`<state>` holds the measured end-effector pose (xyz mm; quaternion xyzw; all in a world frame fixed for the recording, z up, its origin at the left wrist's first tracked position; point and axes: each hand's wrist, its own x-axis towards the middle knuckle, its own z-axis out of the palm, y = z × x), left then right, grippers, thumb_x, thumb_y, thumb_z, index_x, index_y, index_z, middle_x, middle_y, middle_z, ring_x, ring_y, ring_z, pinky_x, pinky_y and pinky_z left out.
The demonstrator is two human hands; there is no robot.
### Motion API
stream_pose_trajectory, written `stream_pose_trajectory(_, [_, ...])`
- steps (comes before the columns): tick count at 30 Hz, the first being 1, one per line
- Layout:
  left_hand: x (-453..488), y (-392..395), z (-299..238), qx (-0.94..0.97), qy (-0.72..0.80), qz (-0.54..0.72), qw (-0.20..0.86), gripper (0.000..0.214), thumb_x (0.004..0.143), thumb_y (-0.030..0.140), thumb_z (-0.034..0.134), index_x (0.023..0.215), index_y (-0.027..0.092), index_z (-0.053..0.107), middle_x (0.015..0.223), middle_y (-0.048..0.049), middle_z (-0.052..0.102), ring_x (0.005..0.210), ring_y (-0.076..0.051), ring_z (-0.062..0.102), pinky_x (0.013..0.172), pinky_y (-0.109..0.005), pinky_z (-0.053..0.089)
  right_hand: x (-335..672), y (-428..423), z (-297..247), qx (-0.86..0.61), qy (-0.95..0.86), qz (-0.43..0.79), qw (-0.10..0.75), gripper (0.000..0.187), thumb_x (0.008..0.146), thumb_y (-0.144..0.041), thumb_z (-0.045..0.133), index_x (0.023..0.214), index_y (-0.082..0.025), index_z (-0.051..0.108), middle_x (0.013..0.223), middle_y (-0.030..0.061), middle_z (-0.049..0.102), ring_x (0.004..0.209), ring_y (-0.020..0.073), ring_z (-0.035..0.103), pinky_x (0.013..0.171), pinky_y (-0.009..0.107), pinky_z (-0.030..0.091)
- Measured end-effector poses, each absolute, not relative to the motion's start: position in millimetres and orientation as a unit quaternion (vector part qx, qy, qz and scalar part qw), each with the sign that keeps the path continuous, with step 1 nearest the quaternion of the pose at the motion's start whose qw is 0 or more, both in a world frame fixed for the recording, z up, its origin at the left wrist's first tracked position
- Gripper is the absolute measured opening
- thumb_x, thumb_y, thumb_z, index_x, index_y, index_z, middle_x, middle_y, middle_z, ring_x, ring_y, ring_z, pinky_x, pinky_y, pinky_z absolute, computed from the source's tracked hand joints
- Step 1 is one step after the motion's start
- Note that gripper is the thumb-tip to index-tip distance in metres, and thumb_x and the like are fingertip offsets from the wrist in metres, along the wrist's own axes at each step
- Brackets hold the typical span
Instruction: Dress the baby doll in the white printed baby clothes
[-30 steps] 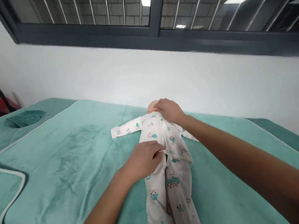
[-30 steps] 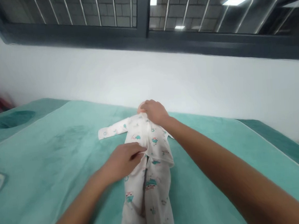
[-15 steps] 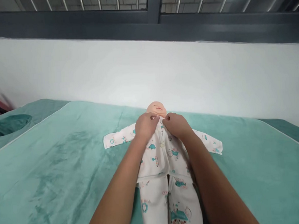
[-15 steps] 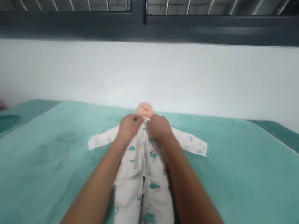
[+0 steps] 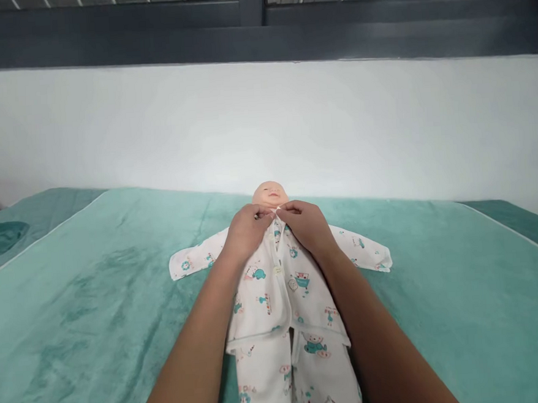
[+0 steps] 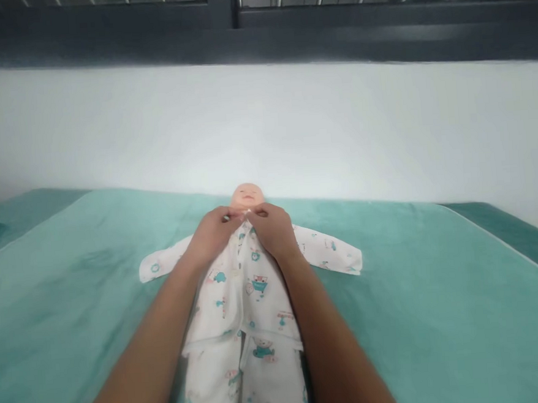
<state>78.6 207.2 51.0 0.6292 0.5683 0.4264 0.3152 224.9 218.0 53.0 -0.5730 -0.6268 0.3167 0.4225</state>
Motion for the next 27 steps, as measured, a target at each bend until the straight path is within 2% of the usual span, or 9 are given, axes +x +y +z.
stream_pose_trajectory(6, [84.4, 204.1, 52.5, 0.561, 0.54, 0.51, 0.365, 0.012, 0.074, 0.029, 0.065, 0.077, 0.018, 0.069, 0.077, -0.0019, 0.071, 0.067, -0.014, 0.059, 0.069, -0.026, 0.044, 233.8, 209.8, 44.4, -0.527, -0.582, 0.406, 0.467, 0.017, 0.07, -0.029, 0.061, 0.081, -0.02, 0.071, 0.081, -0.0005, 0.069, 0.073, 0.0148, 0.058, 0.067, 0.026, 0.042])
stream_pose_trajectory(11, [89.9, 199.6, 56.0, 0.503, 0.509, 0.547, 0.435, 0.015, 0.07, 0.03, 0.069, 0.076, 0.017, 0.071, 0.073, -0.0018, 0.071, 0.064, -0.013, 0.059, 0.066, -0.025, 0.045, 236.0, 210.1, 37.8, -0.466, -0.492, 0.523, 0.517, 0.025, 0.066, -0.033, 0.07, 0.085, -0.018, 0.071, 0.067, -0.0024, 0.059, 0.06, 0.0098, 0.047, 0.059, 0.024, 0.038])
stream_pose_trajectory(22, [90.1, 202.5, 51.8, 0.529, 0.512, 0.531, 0.419, 0.016, 0.072, 0.03, 0.068, 0.079, 0.016, 0.074, 0.087, -0.0063, 0.075, 0.079, -0.018, 0.066, 0.077, -0.029, 0.049, 234.5, 215.7, 37.1, -0.496, -0.5, 0.488, 0.515, 0.014, 0.064, -0.028, 0.065, 0.075, -0.018, 0.062, 0.063, -0.0035, 0.058, 0.057, 0.0092, 0.048, 0.056, 0.022, 0.04])
stream_pose_trajectory(27, [90.5, 201.5, 51.5, 0.531, 0.511, 0.532, 0.417, 0.016, 0.072, 0.029, 0.067, 0.08, 0.017, 0.074, 0.089, -0.006, 0.075, 0.08, -0.018, 0.066, 0.079, -0.03, 0.048, 232.7, 216.7, 40.2, -0.496, -0.48, 0.508, 0.515, 0.023, 0.059, -0.02, 0.064, 0.082, -0.017, 0.063, 0.057, -0.0058, 0.054, 0.054, 0.0084, 0.047, 0.053, 0.021, 0.038])
